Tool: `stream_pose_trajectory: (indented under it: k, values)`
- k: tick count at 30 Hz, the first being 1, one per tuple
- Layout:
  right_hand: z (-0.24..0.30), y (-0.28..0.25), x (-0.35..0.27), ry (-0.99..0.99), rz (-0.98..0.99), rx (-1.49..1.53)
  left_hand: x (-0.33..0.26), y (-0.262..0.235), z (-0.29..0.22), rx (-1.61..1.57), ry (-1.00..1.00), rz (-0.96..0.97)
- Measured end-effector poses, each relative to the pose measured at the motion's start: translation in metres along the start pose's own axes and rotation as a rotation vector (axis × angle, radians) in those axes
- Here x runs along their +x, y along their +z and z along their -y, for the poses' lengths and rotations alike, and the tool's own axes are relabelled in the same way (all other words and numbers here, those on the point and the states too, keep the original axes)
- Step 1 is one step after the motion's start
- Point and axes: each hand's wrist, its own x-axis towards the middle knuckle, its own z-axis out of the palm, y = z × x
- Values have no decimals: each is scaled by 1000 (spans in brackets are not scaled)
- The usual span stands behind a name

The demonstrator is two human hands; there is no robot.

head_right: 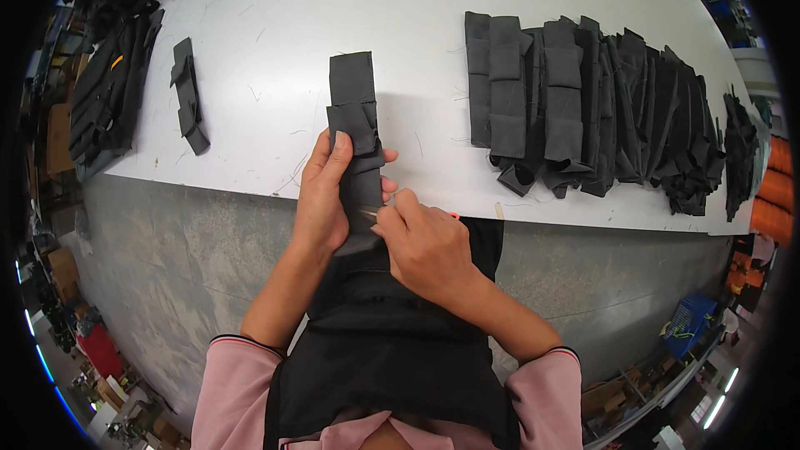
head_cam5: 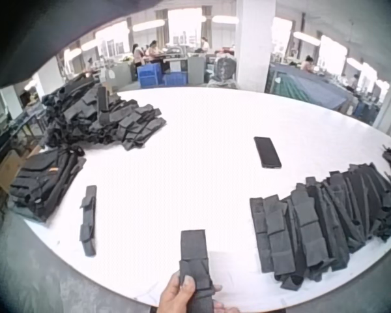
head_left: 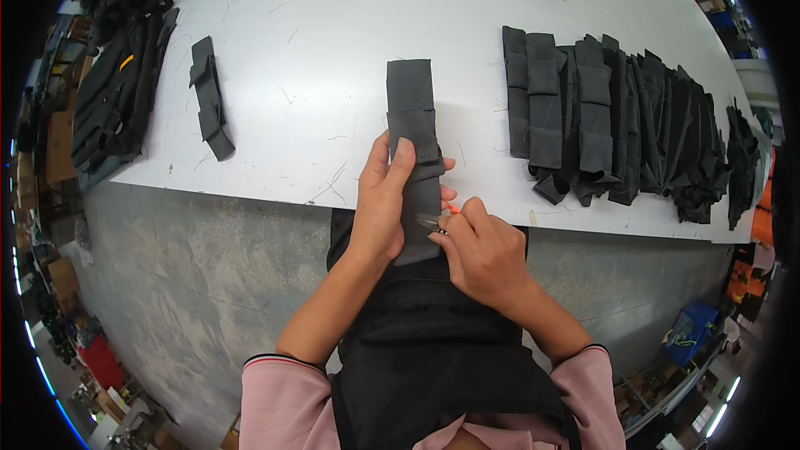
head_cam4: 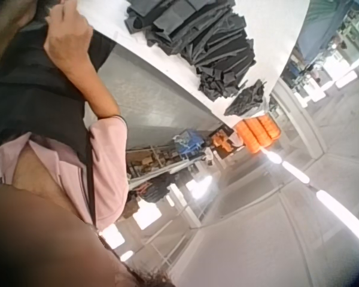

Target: The person is using a pair of snips or small scissors to trim loose threads and clean the edges of fabric straps or sleeve-like components at a factory workbench.

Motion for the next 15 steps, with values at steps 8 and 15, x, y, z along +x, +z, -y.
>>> stream_pose_trajectory:
  k: [8,15]
  values:
    - [-9,-5,-8,253,-213,438,3,-11,1,-94,-115,119]
    - [-24,2,1,291,-92,514,-27,-1,8,54,-160,232]
